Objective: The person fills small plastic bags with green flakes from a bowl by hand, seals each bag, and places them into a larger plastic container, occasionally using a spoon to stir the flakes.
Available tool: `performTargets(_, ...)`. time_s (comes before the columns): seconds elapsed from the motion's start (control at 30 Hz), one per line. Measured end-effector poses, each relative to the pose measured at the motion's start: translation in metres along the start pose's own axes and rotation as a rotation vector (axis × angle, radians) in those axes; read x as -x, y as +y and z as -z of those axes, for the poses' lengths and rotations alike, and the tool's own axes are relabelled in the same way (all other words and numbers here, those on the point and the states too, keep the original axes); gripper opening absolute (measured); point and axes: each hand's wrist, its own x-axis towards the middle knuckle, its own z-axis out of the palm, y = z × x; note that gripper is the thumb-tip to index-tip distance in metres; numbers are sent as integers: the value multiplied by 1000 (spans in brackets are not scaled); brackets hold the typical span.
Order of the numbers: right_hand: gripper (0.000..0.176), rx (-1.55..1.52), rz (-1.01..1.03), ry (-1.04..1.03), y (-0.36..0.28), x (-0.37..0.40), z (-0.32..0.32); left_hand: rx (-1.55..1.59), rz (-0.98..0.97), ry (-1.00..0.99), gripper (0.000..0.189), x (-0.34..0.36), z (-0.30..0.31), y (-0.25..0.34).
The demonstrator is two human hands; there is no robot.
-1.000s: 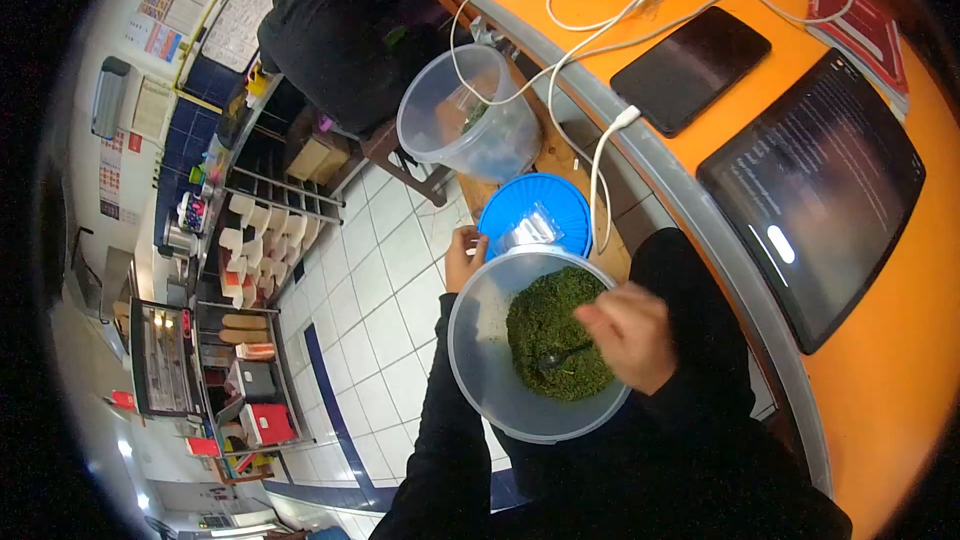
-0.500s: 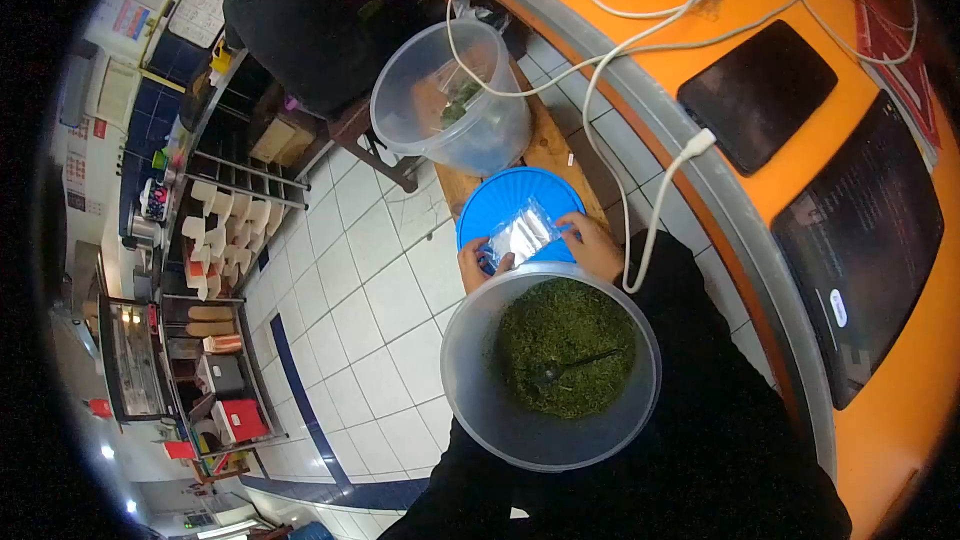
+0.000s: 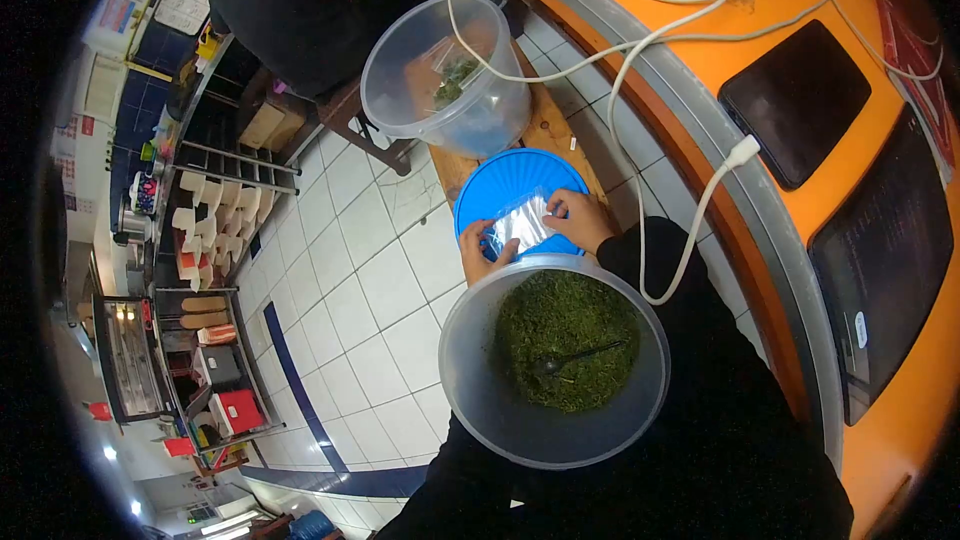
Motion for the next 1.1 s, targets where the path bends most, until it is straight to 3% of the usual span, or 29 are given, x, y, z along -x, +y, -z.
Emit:
performTargets(0.07, 21, 4, 10, 30, -10, -2, 2, -21, -9, 4, 66, 0, 0, 0)
performTargets(0.13, 23, 101, -103, -5, -14, -5, 2, -27, -18, 9, 66, 0, 0, 1)
performTargets(0.2, 21, 149, -72, -15, -9, -7, 0, -31, -32, 9, 65, -1, 1, 6)
performTargets(0.27, 20, 199, -43, -24, 0, -9, -3, 50, 84, -23, 60, -2, 4, 16)
performTargets(0.43, 19, 309, 52, 23, 7, -8, -9, 35, 66, -13, 60, -3, 2, 13)
performTargets(0.57, 22, 248, -20, -14, 6, -7, -7, 39, 73, -15, 59, -2, 2, 10)
performTargets(0.67, 25, 194, 169, 119, 25, -6, -10, 49, 51, 5, 59, -2, 1, 10)
performTargets(0.8, 21, 210, 138, 208, -12, 10, 23, 32, 108, -20, 59, 0, 3, 6)
performTargets(0.87, 21, 158, 184, 239, -40, 19, 43, 297, 267, 67, 55, 3, -2, -19)
performTargets(0.93, 23, 76, 304, 164, -56, 31, 58, 429, 365, 144, 45, 10, 32, 17)
performTargets(1.0, 26, 50, 257, 96, -75, 46, 74, 457, 385, 175, 38, 28, 77, 14)
performTargets(1.03, 26, -47, 147, 66, -77, 52, 77, 433, 310, 227, 35, 44, 98, 14)
performTargets(1.1, 28, -151, 10, 68, -88, 74, 87, 448, 279, 300, 33, 79, 140, 71)
